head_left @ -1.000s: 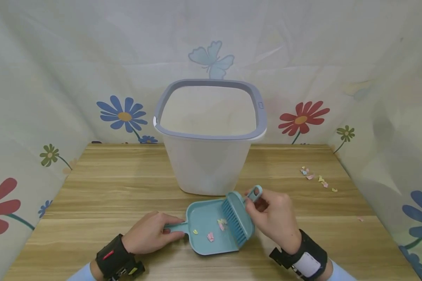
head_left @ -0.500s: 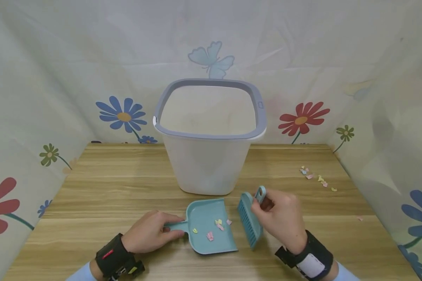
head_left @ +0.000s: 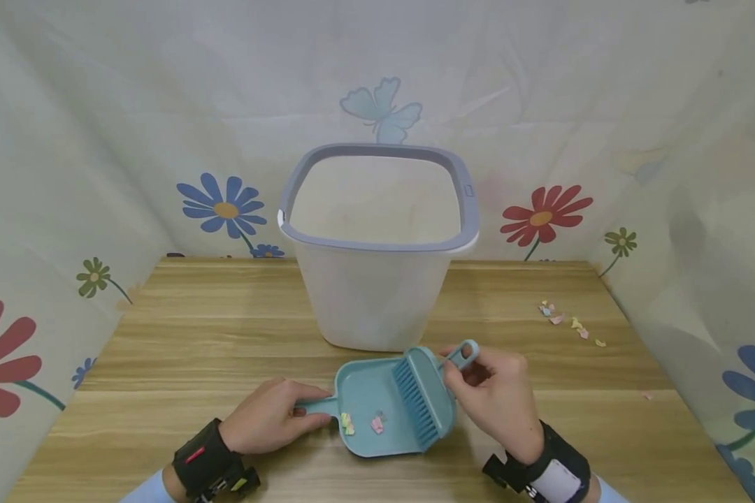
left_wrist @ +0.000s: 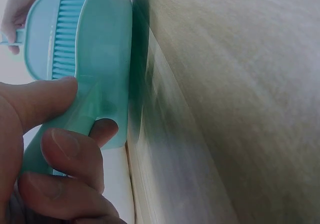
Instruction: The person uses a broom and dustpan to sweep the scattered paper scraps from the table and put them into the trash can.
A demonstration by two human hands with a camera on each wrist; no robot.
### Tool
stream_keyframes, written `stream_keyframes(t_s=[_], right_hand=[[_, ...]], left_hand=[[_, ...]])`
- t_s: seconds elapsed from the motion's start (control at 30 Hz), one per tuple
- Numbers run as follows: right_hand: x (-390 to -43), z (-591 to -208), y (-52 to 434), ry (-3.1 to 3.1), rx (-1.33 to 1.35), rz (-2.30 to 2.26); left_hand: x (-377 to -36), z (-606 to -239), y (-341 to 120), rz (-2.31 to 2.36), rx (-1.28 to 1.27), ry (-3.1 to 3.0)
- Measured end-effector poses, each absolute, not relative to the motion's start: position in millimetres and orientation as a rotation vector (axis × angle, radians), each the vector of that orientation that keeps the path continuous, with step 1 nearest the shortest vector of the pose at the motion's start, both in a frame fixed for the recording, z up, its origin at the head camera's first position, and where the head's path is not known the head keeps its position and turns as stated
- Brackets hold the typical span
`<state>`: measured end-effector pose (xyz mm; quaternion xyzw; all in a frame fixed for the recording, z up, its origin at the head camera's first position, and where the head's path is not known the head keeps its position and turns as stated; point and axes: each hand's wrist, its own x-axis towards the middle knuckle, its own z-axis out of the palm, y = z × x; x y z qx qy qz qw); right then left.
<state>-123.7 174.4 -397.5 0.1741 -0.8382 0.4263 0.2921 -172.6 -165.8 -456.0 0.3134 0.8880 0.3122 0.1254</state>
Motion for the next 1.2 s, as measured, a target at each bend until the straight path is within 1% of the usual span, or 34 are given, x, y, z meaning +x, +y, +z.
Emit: stream_keyframes(t_s=[0.37, 0.6, 0.97, 1.2], right_hand=[[-124.9, -397.1, 200.3, -2.171, 0.371, 1.076], [-124.5, -402.3, 212.8, -2.2, 0.282, 1.034], [-120.8, -411.9, 232.3, -2.213, 0.169, 1.075], [-121.5, -420.2, 241.9, -2.234, 0.092, 1.165]], left_hand=[[-172.4, -454.8, -173.1, 0.927, 0.938, 2.595], [-169.0, -447.0, -191.0, 0.931, 0.972, 2.616], [-162.4, -417.4, -230.1, 1.014, 0.854, 2.61], [-159.5, -396.4, -258.8, 1.05, 0.89, 2.647]])
